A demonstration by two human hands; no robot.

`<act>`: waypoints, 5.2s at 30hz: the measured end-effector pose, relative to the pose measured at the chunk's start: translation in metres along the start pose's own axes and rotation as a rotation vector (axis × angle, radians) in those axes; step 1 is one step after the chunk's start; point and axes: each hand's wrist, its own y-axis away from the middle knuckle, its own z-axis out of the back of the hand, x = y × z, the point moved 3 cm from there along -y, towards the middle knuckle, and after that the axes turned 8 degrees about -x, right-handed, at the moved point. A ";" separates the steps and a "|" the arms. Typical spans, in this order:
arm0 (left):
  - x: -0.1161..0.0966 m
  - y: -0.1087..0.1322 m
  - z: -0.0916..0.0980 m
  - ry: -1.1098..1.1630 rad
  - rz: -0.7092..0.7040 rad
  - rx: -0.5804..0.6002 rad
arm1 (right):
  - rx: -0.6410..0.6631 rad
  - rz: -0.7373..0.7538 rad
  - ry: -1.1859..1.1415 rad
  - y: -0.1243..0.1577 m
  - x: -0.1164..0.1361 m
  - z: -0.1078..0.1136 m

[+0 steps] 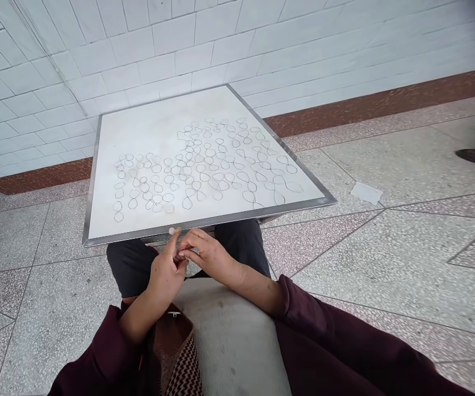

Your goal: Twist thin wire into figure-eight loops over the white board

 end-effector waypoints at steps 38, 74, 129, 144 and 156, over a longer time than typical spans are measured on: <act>-0.007 -0.007 0.015 0.342 0.067 -0.057 | 0.020 -0.454 -0.814 0.002 -0.006 -0.011; -0.008 -0.012 0.016 0.598 0.448 0.098 | 0.163 -0.501 -0.848 -0.001 -0.005 -0.004; -0.012 0.007 -0.012 0.609 0.089 -0.365 | -0.274 -0.198 -0.054 -0.002 0.003 0.002; -0.010 -0.001 -0.015 0.903 0.236 -0.418 | -0.122 0.103 0.086 0.006 0.016 0.006; -0.014 0.012 -0.010 0.783 0.279 -0.336 | -0.163 -0.318 -0.386 0.015 -0.010 0.007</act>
